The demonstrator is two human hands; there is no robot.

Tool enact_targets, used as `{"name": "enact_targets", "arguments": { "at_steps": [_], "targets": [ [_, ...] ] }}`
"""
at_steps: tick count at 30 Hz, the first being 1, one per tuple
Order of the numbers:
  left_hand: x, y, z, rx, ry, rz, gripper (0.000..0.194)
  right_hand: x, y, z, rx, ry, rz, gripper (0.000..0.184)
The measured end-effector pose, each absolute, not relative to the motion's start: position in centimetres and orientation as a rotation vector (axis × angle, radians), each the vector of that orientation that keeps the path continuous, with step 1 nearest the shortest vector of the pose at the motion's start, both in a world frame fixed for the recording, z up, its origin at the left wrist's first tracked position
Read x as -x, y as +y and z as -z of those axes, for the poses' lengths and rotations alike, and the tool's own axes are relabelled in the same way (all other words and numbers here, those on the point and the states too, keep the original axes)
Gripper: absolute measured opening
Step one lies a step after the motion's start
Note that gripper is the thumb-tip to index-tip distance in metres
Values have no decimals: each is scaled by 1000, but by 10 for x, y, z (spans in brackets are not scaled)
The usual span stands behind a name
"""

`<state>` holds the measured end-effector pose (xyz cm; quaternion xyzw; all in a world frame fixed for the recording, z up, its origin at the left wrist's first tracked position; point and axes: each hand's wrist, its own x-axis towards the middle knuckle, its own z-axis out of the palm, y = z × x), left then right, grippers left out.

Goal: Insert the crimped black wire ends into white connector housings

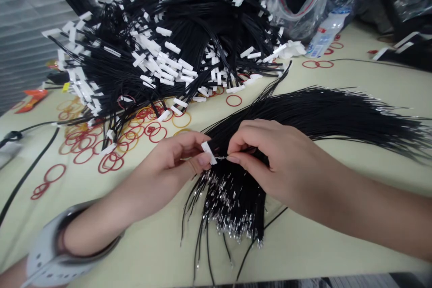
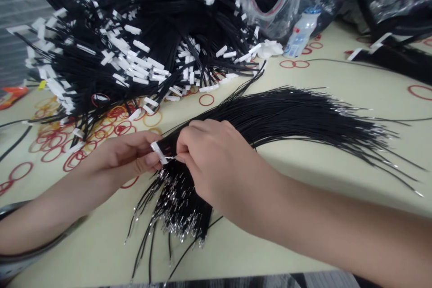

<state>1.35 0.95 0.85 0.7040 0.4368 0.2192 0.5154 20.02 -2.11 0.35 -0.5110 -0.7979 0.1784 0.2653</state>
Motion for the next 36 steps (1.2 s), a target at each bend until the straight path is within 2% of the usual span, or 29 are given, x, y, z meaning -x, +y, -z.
{"name": "enact_targets", "arguments": {
  "at_steps": [14,25,36],
  "targets": [
    [-15,8,-3,-1634,904,-563,8,-195,-25,11,1113,-2194,-278,16],
    [-11,15,-6,-1475,932,-489,6,-210,-17,4,999,-2165,-474,12],
    [-11,11,-6,-1621,930,-500,6,-204,-21,5,1119,-2207,-195,14]
  ]
}}
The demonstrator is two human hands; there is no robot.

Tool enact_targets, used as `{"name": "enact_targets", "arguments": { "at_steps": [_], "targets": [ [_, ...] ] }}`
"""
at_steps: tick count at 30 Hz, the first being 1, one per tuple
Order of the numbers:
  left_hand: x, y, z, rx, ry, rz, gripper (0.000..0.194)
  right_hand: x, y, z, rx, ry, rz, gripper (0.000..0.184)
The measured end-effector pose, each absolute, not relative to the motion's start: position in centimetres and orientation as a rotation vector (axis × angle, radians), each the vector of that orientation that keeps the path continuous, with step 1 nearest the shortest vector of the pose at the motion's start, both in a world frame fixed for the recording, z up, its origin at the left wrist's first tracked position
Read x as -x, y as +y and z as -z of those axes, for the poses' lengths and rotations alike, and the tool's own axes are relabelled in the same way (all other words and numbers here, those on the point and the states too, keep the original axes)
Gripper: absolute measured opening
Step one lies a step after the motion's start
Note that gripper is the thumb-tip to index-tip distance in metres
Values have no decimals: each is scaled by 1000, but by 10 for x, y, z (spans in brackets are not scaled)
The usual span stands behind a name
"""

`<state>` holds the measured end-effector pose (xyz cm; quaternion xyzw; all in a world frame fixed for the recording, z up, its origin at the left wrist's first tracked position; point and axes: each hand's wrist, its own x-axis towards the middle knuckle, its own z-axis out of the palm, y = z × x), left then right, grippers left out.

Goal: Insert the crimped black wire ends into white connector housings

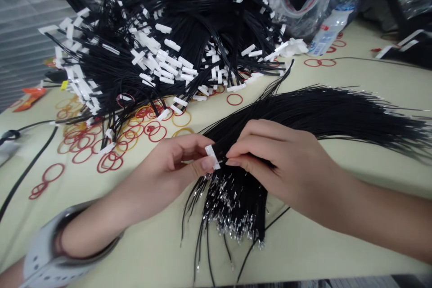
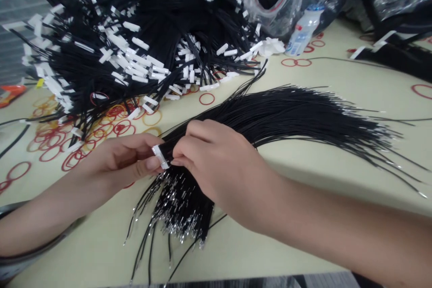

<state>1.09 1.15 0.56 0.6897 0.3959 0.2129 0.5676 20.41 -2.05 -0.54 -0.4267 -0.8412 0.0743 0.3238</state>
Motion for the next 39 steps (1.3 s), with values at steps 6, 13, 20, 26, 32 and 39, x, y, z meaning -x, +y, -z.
{"name": "enact_targets", "arguments": {
  "at_steps": [6,13,20,26,32,39],
  "targets": [
    [-10,10,-6,-1644,928,-495,7,-206,-22,2,1145,-2165,-254,12],
    [-9,8,-9,-1667,969,-465,5,-211,-21,-2,1040,-2235,-296,13],
    [-8,10,-6,-1641,959,-494,6,-214,-20,6,981,-2426,-94,21],
    [-10,10,-8,-1629,967,-481,6,-215,-20,7,939,-2436,-49,25],
    [-8,11,-8,-1651,944,-495,5,-214,-19,11,926,-2407,19,24],
    [-12,10,-12,-1616,960,-490,3,-208,-22,10,942,-2401,82,24]
  ]
}}
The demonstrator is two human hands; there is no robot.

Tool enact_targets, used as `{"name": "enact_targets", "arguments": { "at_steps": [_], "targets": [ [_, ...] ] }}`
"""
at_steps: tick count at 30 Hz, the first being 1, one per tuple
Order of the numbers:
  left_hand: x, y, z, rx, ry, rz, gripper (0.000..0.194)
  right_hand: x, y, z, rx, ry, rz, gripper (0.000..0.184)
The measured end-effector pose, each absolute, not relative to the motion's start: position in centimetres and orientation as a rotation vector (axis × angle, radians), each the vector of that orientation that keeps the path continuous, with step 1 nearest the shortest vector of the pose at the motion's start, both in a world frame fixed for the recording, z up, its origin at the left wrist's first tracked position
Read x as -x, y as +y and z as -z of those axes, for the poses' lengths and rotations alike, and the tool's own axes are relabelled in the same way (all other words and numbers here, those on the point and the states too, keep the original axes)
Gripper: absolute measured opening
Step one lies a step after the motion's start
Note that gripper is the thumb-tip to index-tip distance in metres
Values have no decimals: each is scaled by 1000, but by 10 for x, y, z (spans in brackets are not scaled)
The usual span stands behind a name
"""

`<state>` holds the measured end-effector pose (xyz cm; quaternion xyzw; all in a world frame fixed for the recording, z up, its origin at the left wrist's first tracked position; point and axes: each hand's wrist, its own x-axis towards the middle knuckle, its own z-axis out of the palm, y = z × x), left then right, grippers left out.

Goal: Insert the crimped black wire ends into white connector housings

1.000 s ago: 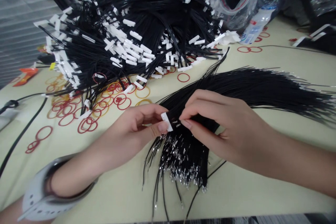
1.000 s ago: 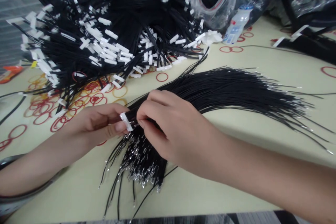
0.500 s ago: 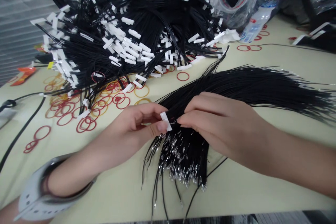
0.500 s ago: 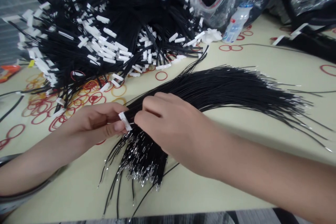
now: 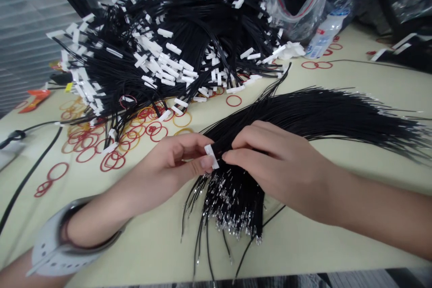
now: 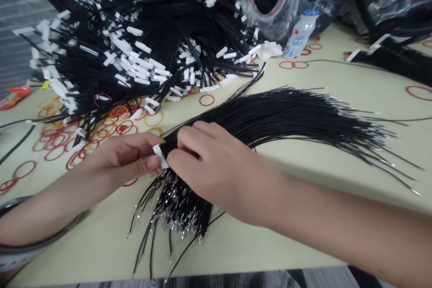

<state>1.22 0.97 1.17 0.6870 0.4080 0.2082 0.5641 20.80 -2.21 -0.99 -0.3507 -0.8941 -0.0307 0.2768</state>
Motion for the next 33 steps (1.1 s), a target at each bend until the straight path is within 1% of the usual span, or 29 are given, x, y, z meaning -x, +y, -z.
{"name": "enact_targets", "arguments": {
  "at_steps": [4,6,8,10,11,12,14,15,18,20,22,23,26,28,33],
  "targets": [
    [-17,7,-11,-1513,947,-560,5,-204,-23,11,893,-2299,99,31],
    [-17,7,-12,-1486,963,-614,1,-203,-21,10,896,-2277,89,28],
    [-14,7,-13,-1583,968,-678,19,-204,-19,7,918,-2257,72,22],
    [-9,7,-14,-1897,949,-767,43,-205,-16,4,959,-2201,45,16],
    [-6,8,-15,-2123,928,-814,50,-205,-16,2,971,-2167,11,14],
    [-4,7,-15,-2357,908,-848,51,-205,-16,1,975,-2141,-39,13],
    [0,7,-15,-2700,871,-896,40,-206,-17,-2,955,-2133,-134,13],
    [0,7,-15,-2798,844,-897,35,-207,-18,-3,928,-2138,-123,12],
    [0,9,-14,-2881,794,-853,25,-212,-21,-4,815,-2166,152,10],
    [-1,13,-12,-2739,932,-851,15,-217,-21,-2,728,-2297,297,15],
    [-1,20,-9,-2403,1133,-877,10,-223,-18,1,736,-2500,260,18],
    [0,23,-8,-2219,1185,-872,11,-225,-16,3,779,-2577,200,18],
    [0,31,-4,-1784,1158,-790,15,-229,-7,9,925,-2632,17,15],
    [0,32,-2,-1619,1096,-746,15,-230,-3,11,959,-2625,-38,17],
    [-4,25,-4,-1530,1037,-717,15,-229,-4,11,1034,-2594,5,17]
  ]
}}
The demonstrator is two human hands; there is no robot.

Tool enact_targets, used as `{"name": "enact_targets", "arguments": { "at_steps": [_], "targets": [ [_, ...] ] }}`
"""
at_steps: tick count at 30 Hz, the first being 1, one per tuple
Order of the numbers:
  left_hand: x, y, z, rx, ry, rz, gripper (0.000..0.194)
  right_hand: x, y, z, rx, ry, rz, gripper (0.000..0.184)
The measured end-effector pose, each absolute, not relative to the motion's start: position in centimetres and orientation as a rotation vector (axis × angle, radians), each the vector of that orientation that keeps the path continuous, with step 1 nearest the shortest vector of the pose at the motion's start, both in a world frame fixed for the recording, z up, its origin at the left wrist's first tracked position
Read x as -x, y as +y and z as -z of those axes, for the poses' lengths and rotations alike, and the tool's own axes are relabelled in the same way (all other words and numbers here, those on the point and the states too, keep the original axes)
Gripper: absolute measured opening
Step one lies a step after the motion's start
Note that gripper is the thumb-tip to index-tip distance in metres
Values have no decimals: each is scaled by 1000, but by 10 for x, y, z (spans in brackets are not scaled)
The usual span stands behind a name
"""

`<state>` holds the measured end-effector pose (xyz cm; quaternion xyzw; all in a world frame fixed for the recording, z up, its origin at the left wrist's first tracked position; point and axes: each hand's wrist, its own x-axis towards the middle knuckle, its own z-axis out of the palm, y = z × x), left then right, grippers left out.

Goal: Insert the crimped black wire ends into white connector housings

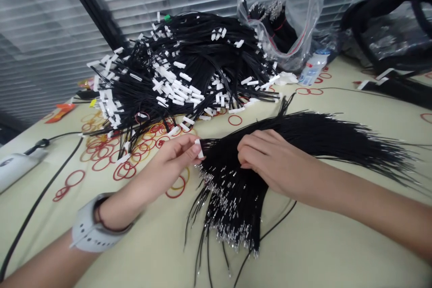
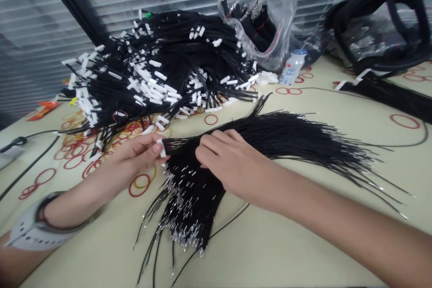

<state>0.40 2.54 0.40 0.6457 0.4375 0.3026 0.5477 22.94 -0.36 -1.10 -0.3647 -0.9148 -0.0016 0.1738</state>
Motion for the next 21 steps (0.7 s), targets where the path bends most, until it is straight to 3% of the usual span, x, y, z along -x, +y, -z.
{"name": "enact_targets", "arguments": {
  "at_steps": [6,13,21],
  "targets": [
    [-8,20,-9,-1676,1067,-681,12,-221,-7,9,1077,-2303,-110,11],
    [-8,15,-10,-1792,1076,-603,8,-219,-11,8,1112,-2334,-88,16],
    [-8,19,-8,-1689,1062,-649,8,-217,-20,4,1208,-2151,-332,10]
  ]
}}
